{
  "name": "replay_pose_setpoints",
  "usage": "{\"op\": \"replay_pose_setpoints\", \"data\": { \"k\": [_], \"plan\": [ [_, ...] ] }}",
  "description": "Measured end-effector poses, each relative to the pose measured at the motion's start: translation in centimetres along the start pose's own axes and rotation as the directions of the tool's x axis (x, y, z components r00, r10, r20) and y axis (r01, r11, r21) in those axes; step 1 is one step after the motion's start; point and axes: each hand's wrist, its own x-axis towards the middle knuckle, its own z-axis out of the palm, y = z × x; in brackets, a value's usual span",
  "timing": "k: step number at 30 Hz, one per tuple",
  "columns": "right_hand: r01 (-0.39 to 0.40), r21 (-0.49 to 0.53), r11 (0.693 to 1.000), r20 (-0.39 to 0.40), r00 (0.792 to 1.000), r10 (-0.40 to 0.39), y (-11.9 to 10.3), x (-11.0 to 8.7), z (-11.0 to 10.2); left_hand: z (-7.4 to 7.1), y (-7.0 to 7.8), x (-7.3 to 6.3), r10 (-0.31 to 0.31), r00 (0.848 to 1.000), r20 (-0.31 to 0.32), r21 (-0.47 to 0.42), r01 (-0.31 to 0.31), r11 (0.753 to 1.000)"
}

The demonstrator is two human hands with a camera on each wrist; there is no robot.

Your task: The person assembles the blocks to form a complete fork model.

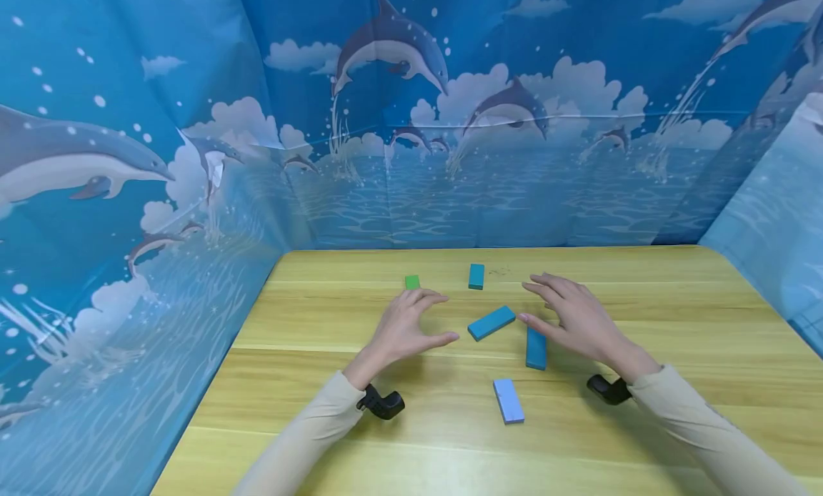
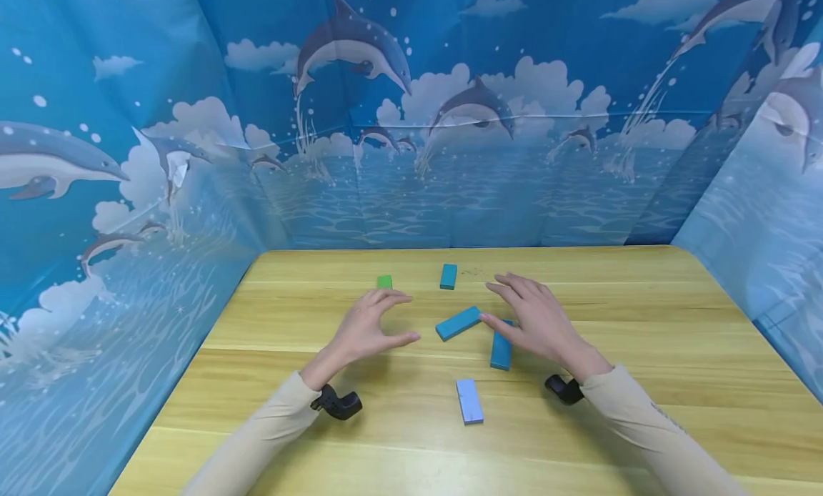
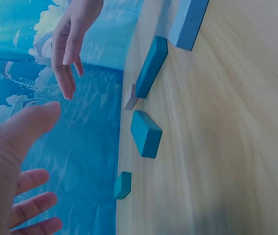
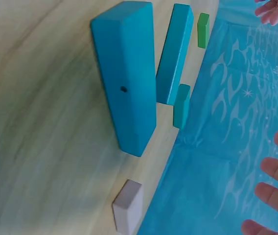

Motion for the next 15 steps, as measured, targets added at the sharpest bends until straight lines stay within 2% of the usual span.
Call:
{"op": "replay_pose_setpoints", "data": {
  "k": [8,15],
  "plan": [
    [0.006,0.016,1.000,-0.018,1.000,-0.006,0.0,-0.6,0.4,1.6,0.4,0.6,-0.030,0.998,0.054,-0.014,0.030,0.999],
    [-0.017,0.012,1.000,-0.015,1.000,0.017,0.2,-1.2,0.9,3.3,0.0,1.7,-0.066,0.991,0.114,-0.042,0.071,0.997]
  ]
}}
